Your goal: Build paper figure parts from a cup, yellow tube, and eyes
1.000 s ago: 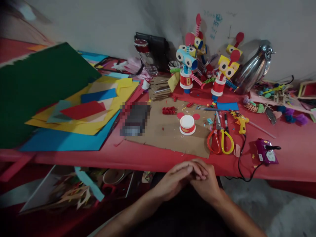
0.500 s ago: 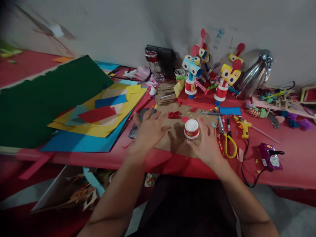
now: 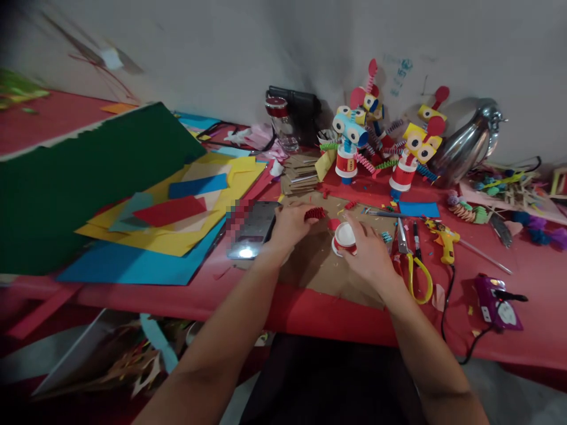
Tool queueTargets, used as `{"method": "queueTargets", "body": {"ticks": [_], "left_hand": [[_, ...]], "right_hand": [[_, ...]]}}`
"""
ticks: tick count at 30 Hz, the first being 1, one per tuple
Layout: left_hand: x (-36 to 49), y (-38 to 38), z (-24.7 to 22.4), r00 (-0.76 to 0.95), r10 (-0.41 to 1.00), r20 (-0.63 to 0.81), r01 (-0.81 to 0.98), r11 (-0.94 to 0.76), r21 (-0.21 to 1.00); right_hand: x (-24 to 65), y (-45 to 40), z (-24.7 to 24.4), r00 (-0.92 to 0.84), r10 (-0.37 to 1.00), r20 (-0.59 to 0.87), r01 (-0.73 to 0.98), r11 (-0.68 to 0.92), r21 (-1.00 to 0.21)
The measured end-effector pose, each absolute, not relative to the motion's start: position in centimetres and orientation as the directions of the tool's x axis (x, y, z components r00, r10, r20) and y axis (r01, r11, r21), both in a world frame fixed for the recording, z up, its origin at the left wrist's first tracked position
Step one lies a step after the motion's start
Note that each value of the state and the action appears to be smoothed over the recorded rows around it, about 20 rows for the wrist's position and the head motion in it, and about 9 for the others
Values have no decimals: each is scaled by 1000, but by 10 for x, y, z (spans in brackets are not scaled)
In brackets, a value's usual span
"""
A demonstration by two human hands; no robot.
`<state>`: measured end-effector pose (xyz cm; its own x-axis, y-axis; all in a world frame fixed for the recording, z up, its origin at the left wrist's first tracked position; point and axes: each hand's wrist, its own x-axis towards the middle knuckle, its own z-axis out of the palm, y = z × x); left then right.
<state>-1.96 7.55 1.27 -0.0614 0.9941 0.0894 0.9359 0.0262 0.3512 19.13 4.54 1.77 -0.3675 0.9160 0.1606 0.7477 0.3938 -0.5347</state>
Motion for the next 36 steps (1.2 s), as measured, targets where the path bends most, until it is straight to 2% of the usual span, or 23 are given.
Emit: {"method": "queueTargets", "body": {"ticks": [3, 8, 10, 12, 15, 17, 21, 25, 29, 32, 34, 36], "left_hand": [[-18, 78, 9, -69, 994, 89, 931, 32, 364], [-18, 78, 3, -102, 989, 104, 908, 50, 416], [-19, 77, 2, -109, 988, 112, 894, 48, 445], [-23, 77, 2, -142, 978, 153, 849, 41, 526], [-38, 79, 6, -305, 908, 287, 668, -10, 744], [-51, 80, 10, -466, 814, 348, 548, -44, 835], [-70, 85, 13, -694, 629, 351, 400, -69, 914], [-67, 91, 10, -745, 584, 322, 314, -118, 942], [-61, 92, 5, -715, 624, 316, 299, -136, 945], [-60, 89, 2, -550, 788, 276, 385, -53, 921], [-57, 88, 1, -366, 890, 271, 540, -34, 841], [-52, 88, -1, -190, 937, 294, 707, -77, 703]], "right_hand": [[193, 45, 15, -326, 919, 221, 724, 393, -567], [198, 48, 22, -127, 850, 512, 562, 487, -669], [198, 48, 25, -41, 837, 546, 541, 478, -692], [196, 47, 26, 11, 837, 547, 541, 456, -707], [193, 44, 26, 76, 825, 560, 517, 448, -730], [192, 41, 25, 124, 804, 581, 495, 457, -739], [195, 35, 23, 182, 756, 629, 490, 485, -724], [198, 32, 19, 187, 699, 690, 465, 555, -689], [197, 31, 18, 160, 677, 719, 492, 577, -652], [196, 31, 20, 134, 615, 777, 494, 639, -590], [197, 32, 21, 121, 582, 804, 495, 667, -557], [197, 31, 20, 112, 574, 811, 502, 672, -544]]}}
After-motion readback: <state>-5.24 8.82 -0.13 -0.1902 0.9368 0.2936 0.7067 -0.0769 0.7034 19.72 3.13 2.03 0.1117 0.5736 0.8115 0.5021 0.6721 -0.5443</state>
